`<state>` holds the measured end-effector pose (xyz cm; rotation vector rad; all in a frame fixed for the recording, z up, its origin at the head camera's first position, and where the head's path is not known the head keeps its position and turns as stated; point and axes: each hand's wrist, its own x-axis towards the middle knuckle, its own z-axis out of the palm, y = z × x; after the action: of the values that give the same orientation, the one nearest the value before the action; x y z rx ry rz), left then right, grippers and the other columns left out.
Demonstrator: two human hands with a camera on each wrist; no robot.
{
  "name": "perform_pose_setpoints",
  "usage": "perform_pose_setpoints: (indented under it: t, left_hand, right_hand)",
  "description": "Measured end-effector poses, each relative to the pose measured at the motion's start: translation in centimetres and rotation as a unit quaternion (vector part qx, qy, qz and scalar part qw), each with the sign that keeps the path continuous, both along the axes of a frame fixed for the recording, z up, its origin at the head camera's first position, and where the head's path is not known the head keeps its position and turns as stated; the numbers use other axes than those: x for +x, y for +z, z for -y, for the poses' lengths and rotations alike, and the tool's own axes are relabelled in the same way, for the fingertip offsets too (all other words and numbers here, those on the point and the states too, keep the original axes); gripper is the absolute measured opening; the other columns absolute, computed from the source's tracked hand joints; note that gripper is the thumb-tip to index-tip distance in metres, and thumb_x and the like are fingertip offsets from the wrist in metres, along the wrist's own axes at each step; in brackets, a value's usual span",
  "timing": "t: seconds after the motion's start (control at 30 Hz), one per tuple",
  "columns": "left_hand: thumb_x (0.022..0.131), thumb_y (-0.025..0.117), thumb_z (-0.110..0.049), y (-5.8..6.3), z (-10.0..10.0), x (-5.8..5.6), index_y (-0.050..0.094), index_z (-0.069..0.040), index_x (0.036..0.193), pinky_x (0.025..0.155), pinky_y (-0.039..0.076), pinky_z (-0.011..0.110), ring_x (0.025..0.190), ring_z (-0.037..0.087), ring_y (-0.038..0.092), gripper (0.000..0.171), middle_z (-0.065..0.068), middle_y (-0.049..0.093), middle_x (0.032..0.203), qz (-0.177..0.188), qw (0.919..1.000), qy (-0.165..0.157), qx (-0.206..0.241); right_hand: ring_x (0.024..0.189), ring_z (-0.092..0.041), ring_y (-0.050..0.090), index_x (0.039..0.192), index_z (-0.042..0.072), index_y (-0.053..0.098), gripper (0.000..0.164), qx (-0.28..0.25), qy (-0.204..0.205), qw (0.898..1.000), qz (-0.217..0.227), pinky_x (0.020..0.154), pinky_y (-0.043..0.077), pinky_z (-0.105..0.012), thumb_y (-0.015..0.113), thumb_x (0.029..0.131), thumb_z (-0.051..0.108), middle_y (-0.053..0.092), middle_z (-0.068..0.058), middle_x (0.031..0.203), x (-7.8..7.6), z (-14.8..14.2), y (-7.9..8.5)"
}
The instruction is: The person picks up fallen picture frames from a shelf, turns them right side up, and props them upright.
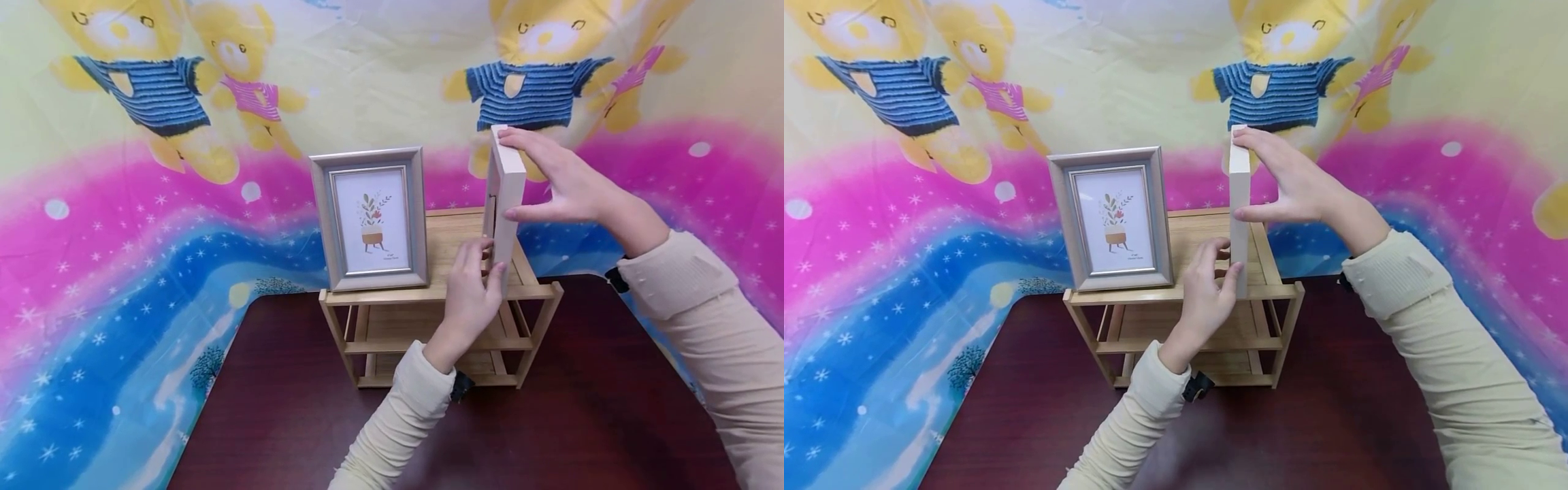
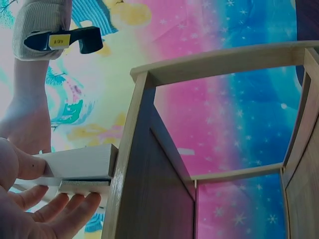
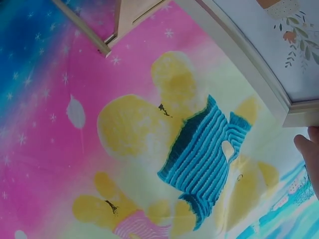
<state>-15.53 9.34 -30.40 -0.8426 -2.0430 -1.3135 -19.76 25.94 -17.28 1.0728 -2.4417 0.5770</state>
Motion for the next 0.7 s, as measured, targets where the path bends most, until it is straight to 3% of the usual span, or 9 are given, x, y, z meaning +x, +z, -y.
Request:
perform_pose_setpoints:
  t: [0.1, 0.2, 0.33, 0.5, 0.7]
  left_hand:
    - [0.088, 0.056, -0.004, 0.0, -0.1, -0.1, 0.049, 0.005, 0.113, 0.071, 0.047, 0.012, 0.097, 0.022, 0.057, 0.027, 0.016, 0.052, 0.108, -0.007, 1.0000, 0.000, 0.005]
    - [0.089, 0.056, -0.007, -0.1, 0.1, -0.4, 0.050, 0.004, 0.115, 0.070, 0.047, 0.012, 0.096, 0.021, 0.057, 0.028, 0.015, 0.052, 0.109, -0.002, 0.9996, -0.026, 0.008]
    - [0.087, 0.053, -0.011, -0.2, 1.2, -1.2, 0.051, -0.002, 0.124, 0.073, 0.046, 0.014, 0.095, 0.019, 0.057, 0.038, 0.013, 0.053, 0.111, 0.005, 0.9983, -0.043, -0.039]
    - [0.081, 0.050, -0.008, 0.0, 2.6, -2.0, 0.054, -0.011, 0.126, 0.070, 0.045, 0.022, 0.084, 0.017, 0.056, 0.045, 0.011, 0.057, 0.107, -0.040, 0.9914, -0.001, -0.125]
    - [0.086, 0.050, -0.013, 0.2, 3.0, -2.1, 0.061, -0.015, 0.117, 0.058, 0.047, 0.027, 0.070, 0.016, 0.056, 0.033, 0.009, 0.060, 0.091, -0.095, 0.9810, 0.063, -0.157]
  right_hand:
    - [0.126, -0.034, 0.031, 0.140, 0.006, 0.030, 0.091, 0.001, -0.003, 1.000, 0.006, 0.092, 0.029, -0.064, 0.079, 0.064, 0.019, 0.029, -0.015, 0.144, 0.0, 0.1, 0.1]
    - [0.125, -0.034, 0.032, 0.141, 0.007, 0.030, 0.093, 0.000, -0.005, 1.000, 0.010, 0.089, 0.031, -0.065, 0.079, 0.063, 0.017, 0.029, -0.014, 0.144, -0.1, 0.0, 0.1]
    - [0.124, -0.034, 0.033, 0.141, 0.009, 0.030, 0.094, -0.006, -0.003, 1.000, 0.014, 0.090, 0.031, -0.065, 0.080, 0.062, 0.017, 0.030, -0.013, 0.144, -0.3, 0.0, 0.1]
    - [0.124, -0.033, 0.033, 0.141, 0.010, 0.031, 0.094, -0.018, 0.008, 1.000, 0.023, 0.091, 0.030, -0.065, 0.081, 0.061, 0.015, 0.030, -0.012, 0.144, -0.4, 0.1, -0.1]
    - [0.123, -0.033, 0.035, 0.141, 0.009, 0.031, 0.095, -0.024, 0.017, 0.999, 0.025, 0.090, 0.031, -0.065, 0.081, 0.061, 0.013, 0.029, -0.011, 0.145, -0.4, 0.3, -0.3]
